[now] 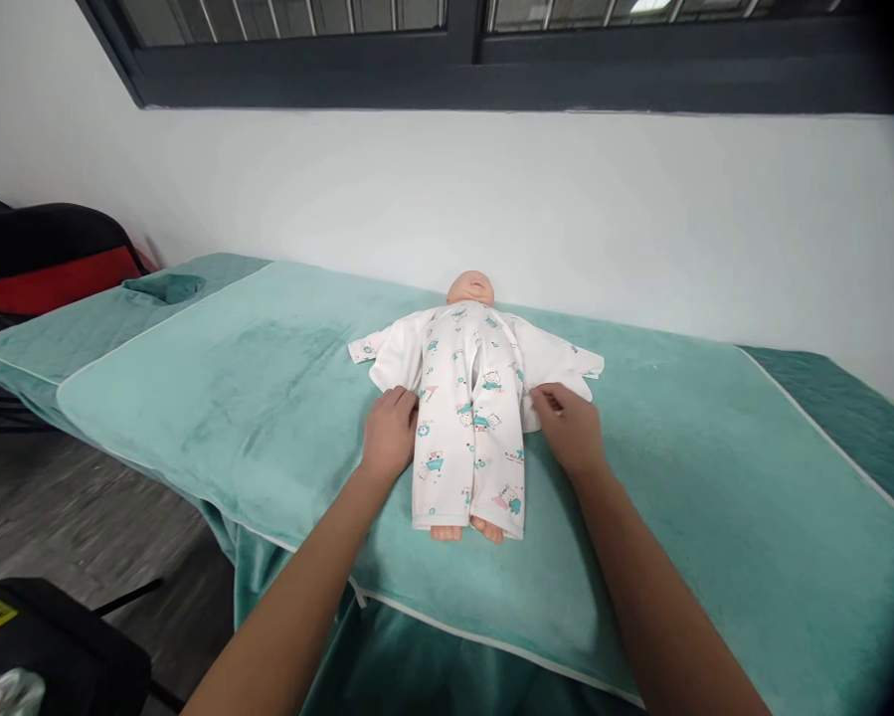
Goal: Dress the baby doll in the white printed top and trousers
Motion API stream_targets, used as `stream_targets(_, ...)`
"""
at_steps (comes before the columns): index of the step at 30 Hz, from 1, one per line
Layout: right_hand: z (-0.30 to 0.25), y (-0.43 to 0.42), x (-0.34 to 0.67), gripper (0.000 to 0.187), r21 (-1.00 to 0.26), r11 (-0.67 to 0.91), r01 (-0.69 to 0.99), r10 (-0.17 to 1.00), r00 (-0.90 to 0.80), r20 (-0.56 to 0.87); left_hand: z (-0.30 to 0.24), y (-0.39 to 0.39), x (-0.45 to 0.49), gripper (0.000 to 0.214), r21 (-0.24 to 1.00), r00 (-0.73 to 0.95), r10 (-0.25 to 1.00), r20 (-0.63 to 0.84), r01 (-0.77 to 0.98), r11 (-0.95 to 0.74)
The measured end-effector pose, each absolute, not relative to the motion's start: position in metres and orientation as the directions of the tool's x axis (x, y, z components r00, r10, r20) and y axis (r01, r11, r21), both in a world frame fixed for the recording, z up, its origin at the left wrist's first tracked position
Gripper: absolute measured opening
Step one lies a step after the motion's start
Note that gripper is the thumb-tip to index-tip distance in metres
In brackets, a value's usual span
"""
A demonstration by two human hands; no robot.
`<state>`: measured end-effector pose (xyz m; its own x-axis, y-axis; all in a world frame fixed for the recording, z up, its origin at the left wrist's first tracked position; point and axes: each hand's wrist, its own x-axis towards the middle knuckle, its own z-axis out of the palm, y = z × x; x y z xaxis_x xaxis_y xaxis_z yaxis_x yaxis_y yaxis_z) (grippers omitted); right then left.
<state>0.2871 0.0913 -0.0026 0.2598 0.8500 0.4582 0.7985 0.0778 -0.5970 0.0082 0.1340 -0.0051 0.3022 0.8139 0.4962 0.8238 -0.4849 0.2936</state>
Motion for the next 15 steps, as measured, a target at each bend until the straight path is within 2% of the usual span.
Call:
stream_targets(2,-0.006,0.094,0.304,0.027,-0.614,-0.056,0.787,0.738,0.446,0.505,-0.007,0.135,0.007,0.018,0.362,0.258,0.818,0.514,0.800,-0.479)
stream_targets(4,-0.009,0.097,0.319,0.035,-0.600,-0.227,0.767,0.672,0.569,0.474,-0.009,0.137,0.006,0.019,0.437,0.209,0.833,0.512,0.772,-0.462)
stream_targets(7,-0.009,0.102,0.335,0.045,-0.597,-0.387,0.703,0.694,0.648,0.313,-0.012,0.141,0.004,0.019,0.549,0.124,0.873,0.472,0.733,-0.402)
stream_targets(11,-0.004,0.114,0.339,0.032,-0.744,-0.331,0.581,0.776,0.616,0.137,-0.016,0.146,0.002,0.019,0.608,0.047,0.892,0.449,0.715,-0.344)
stream_targets(15,0.018,0.127,0.318,0.032,-0.864,-0.127,0.488,0.816,0.546,0.188,-0.017,0.148,0.001,0.018,0.631,-0.006,0.899,0.439,0.714,-0.303)
